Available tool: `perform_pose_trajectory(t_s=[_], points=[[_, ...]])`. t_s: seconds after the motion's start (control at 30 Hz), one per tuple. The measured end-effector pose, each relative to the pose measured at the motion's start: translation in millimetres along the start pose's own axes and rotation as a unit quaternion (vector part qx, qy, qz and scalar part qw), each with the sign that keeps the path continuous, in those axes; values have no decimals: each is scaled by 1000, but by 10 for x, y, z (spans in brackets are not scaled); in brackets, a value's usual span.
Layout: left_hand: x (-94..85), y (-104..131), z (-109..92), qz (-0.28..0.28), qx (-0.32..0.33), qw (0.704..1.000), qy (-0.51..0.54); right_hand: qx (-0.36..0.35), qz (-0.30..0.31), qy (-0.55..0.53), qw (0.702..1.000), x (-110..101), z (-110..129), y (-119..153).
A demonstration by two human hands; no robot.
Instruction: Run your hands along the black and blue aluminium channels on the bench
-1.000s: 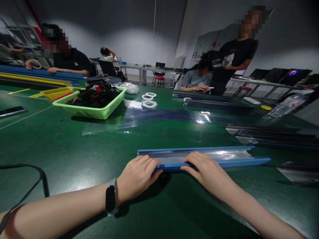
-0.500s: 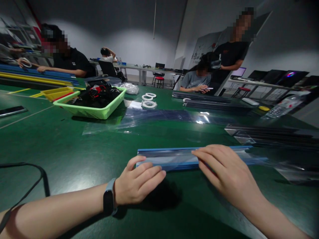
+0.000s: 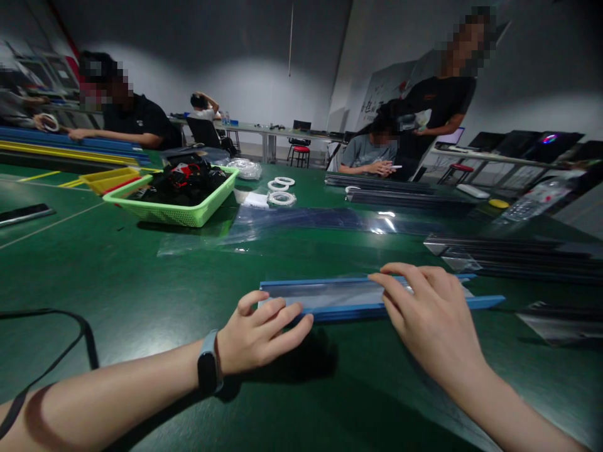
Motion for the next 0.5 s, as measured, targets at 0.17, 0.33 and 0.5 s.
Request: perform_pose_trajectory(t_s=[0.17,0.33,0.5], points=[[75,0,15,30,-12,999,28,94,73,42,992,86,-110,115],[142,22,46,47,-45,997,49,110,95,25,989,152,-150,218],[210,12,62,85,-65,991,84,113,116,37,986,239,-158,245]])
Point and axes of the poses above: each hand's wrist, its own y-axis away from the middle knuckle, its own x-axis out of the palm, z = x × y, the point moved 6 cm from there along -y, towards the middle knuckle, and after that the axes turned 2 degrees about -y, right-handed, at the moved point
